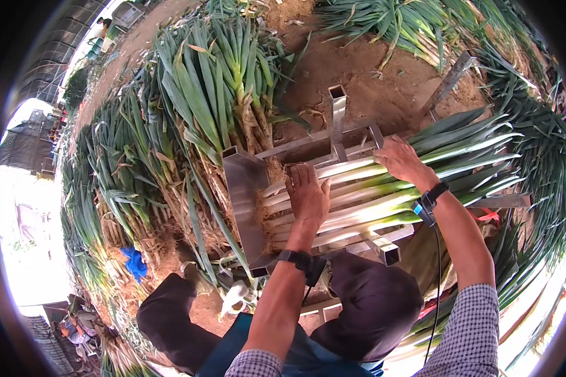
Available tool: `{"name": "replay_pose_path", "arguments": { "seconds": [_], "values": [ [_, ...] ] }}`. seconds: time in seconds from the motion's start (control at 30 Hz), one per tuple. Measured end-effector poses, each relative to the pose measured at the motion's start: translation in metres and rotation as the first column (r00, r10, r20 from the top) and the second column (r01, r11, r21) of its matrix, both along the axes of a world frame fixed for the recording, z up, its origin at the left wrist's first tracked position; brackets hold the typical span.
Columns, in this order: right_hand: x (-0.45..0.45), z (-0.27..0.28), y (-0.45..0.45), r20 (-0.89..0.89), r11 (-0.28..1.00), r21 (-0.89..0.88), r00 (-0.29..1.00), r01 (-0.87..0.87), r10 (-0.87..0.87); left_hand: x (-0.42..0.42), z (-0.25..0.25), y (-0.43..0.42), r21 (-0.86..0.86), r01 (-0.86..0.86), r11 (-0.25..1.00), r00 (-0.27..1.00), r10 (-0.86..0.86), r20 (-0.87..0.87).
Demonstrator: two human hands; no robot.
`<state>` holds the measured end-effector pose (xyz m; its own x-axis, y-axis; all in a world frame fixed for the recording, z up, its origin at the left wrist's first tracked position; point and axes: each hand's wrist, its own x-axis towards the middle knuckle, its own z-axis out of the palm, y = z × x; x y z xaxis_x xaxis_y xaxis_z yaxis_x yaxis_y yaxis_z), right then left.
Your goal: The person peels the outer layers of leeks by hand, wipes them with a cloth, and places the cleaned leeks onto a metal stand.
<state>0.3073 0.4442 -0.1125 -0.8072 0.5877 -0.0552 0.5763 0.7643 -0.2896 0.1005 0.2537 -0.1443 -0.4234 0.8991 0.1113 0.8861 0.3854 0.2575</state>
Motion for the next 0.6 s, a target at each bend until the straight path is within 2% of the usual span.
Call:
{"name": "replay_pose_path", "arguments": {
  "seconds": [0.1,0.17,0.27,0.33,0.43,0.5,0.53,0.57,0.6],
  "values": [
    [-0.003,0.004,-0.001,0.127,0.999,-0.045,0.992,0.0,0.005,0.002,0.007,-0.01,-0.089,0.054,0.995,0.998,-0.05,0.048],
    [-0.008,0.012,0.0,0.192,0.998,-0.053,0.981,-0.017,0.027,0.003,-0.002,-0.018,-0.058,0.071,0.996,0.997,-0.068,0.045],
    [-0.002,0.0,0.002,0.103,0.997,0.038,0.993,-0.066,0.062,0.002,-0.003,-0.018,-0.08,0.065,0.995,0.997,-0.061,0.051],
    [-0.006,0.011,-0.008,0.025,0.99,0.11,0.996,-0.086,0.084,0.004,-0.005,-0.019,-0.06,0.057,0.997,0.998,-0.055,0.032],
    [-0.006,-0.001,-0.001,-0.192,0.983,0.023,0.965,-0.18,0.181,0.011,-0.005,-0.024,0.024,0.018,1.0,0.999,-0.019,0.029],
    [-0.007,-0.003,-0.002,-0.196,0.992,-0.003,0.973,-0.128,0.125,0.02,0.011,-0.029,0.105,-0.006,0.994,1.0,0.004,0.018],
    [-0.007,-0.003,-0.003,-0.209,0.995,-0.029,0.974,-0.101,0.092,0.023,0.016,-0.042,0.177,0.032,0.984,0.995,-0.048,0.089],
    [-0.006,-0.002,-0.003,-0.222,0.996,-0.055,0.973,-0.071,0.057,0.023,0.018,-0.053,0.233,0.0,0.972,0.993,-0.027,0.116],
    [-0.007,0.001,-0.001,-0.175,0.991,-0.047,0.978,-0.128,0.118,0.023,0.018,-0.065,0.283,-0.033,0.958,0.989,-0.008,0.145]
  ]
}}
